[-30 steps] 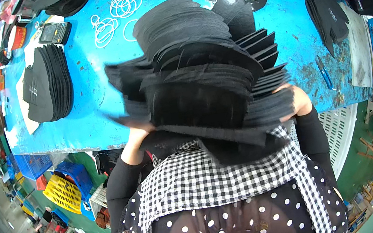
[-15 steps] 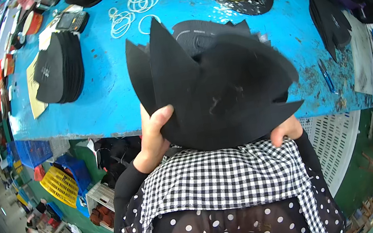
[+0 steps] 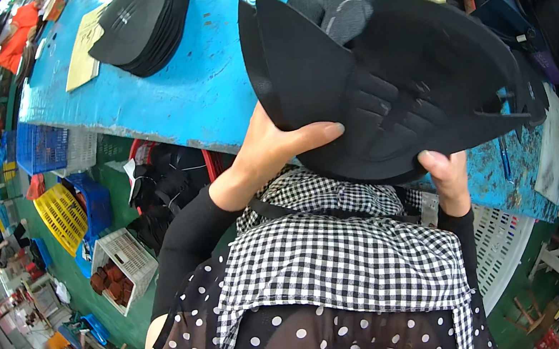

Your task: Processing and organizing black shoe upper components by applying small adhesive strips and bundling them with rubber bands.

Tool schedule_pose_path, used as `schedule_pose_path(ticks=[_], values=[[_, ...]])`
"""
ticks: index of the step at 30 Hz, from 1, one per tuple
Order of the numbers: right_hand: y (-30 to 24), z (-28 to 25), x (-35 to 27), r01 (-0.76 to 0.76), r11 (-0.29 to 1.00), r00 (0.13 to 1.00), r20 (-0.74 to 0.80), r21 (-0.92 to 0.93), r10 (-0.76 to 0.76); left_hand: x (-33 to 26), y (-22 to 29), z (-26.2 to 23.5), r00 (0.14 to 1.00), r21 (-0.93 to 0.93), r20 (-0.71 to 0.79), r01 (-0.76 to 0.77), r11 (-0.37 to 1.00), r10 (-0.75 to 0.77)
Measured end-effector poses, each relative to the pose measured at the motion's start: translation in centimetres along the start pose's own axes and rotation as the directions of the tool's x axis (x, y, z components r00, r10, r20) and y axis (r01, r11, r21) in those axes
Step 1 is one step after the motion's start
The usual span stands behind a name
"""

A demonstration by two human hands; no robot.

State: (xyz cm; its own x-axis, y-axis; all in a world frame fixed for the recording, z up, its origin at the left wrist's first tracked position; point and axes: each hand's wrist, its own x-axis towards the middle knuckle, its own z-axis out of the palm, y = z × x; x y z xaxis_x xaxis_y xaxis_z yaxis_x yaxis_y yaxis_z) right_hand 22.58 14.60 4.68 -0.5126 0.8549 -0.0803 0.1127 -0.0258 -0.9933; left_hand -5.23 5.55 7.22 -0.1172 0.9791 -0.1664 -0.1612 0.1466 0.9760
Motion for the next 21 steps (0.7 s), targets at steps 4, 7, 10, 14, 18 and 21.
schedule_pose_path(ticks=[4,7,10,14,18,21], values=[[1.2,-1.9,0.7,0.038,0.986,0.997,0.076,-0.161,-0.026,1.0,-1.2,-3.1,0.954,0.078,0.189,-0.25,0.965,0.232],[3.5,-2.1,0.1,0.038,0.988,0.993,0.114,-0.151,-0.02,1.9,-3.5,-5.1,0.878,0.277,0.364,-0.421,0.864,0.311],[6.0,-1.7,-0.7,0.03,0.991,0.991,0.131,-0.128,-0.013,1.9,-6.0,-5.3,0.826,0.456,0.396,-0.556,0.695,0.401],[7.1,-1.2,-0.8,-0.034,0.991,0.989,0.139,-0.132,0.052,1.7,-8.5,-4.2,0.991,0.156,0.068,-0.121,0.98,0.112],[5.6,-0.7,-0.7,0.031,0.995,0.985,0.172,-0.092,-0.015,1.4,-8.6,-4.2,0.996,-0.283,0.011,0.089,0.955,-0.09],[4.4,-0.1,-0.7,-0.007,0.995,0.975,0.22,-0.097,0.028,1.4,-7.9,-4.2,0.999,-0.357,0.02,0.038,0.933,-0.033]])
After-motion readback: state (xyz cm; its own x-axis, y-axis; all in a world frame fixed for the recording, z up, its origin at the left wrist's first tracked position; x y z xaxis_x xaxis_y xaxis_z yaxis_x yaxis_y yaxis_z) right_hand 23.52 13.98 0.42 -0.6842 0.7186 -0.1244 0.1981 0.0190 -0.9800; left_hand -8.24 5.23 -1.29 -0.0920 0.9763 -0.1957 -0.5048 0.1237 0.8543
